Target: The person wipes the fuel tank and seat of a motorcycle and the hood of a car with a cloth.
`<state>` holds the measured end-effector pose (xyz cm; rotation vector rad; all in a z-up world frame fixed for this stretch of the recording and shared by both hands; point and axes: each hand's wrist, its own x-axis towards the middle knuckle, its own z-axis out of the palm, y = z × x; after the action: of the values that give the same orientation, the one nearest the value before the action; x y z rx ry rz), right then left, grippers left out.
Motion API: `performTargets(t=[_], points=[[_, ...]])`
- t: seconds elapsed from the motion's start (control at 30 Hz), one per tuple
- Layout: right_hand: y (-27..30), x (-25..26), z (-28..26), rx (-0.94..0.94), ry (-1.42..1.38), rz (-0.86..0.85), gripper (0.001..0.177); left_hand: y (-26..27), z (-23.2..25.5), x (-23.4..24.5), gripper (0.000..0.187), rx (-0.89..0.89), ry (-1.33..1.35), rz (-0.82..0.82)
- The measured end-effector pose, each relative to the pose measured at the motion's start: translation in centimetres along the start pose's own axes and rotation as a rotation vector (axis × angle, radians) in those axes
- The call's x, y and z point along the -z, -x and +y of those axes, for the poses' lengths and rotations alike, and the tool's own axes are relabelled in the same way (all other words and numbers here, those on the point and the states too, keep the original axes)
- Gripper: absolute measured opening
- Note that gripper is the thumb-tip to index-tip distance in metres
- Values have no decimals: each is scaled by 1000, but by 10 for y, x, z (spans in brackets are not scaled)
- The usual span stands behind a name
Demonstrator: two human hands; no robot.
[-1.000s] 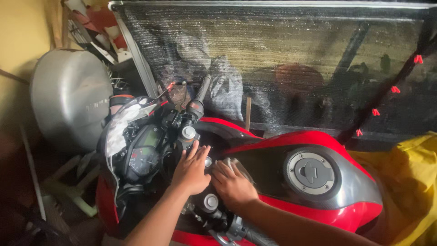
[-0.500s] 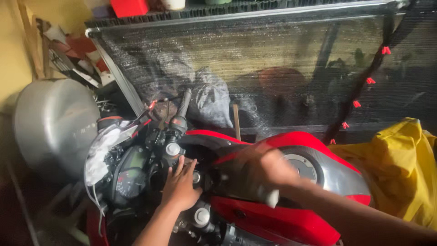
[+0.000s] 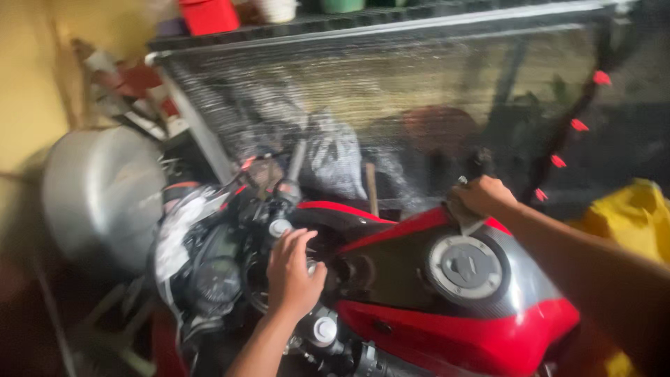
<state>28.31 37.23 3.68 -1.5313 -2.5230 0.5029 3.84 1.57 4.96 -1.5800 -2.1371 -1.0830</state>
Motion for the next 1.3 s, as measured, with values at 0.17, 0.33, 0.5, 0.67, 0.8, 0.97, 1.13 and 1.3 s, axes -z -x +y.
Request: performTargets(t=[0.17,0.33,0.5,0.67,0.8,0.97,1.13,1.3], points=[[100,6,-91,217,356,42,54,-19,26,-32,52,-34,109,-13],[159,5,-70,468,-42,367,35,-46,60,-84,47,-203,302,-121],[162,12,-32,391,-278,554,25,-56,92,-114,43,-215,424,-221],[138,-6,-13,285,-240,506,27,-59,114,-127,44,-220,433,-220],[79,-34,47,488,365,511,42,-58,121,-126,45,-223,428,-189],[-38,-82,199,-163,-416,10,37,-54,136,-126,44,-192,392,-191],[-34,-121,275,-66,-825,-134,36,-65,164,-146,45,-194,368,-179],[44,-51,215,20,-290,62,28,-75,191,-182,42,-46,261,-246]])
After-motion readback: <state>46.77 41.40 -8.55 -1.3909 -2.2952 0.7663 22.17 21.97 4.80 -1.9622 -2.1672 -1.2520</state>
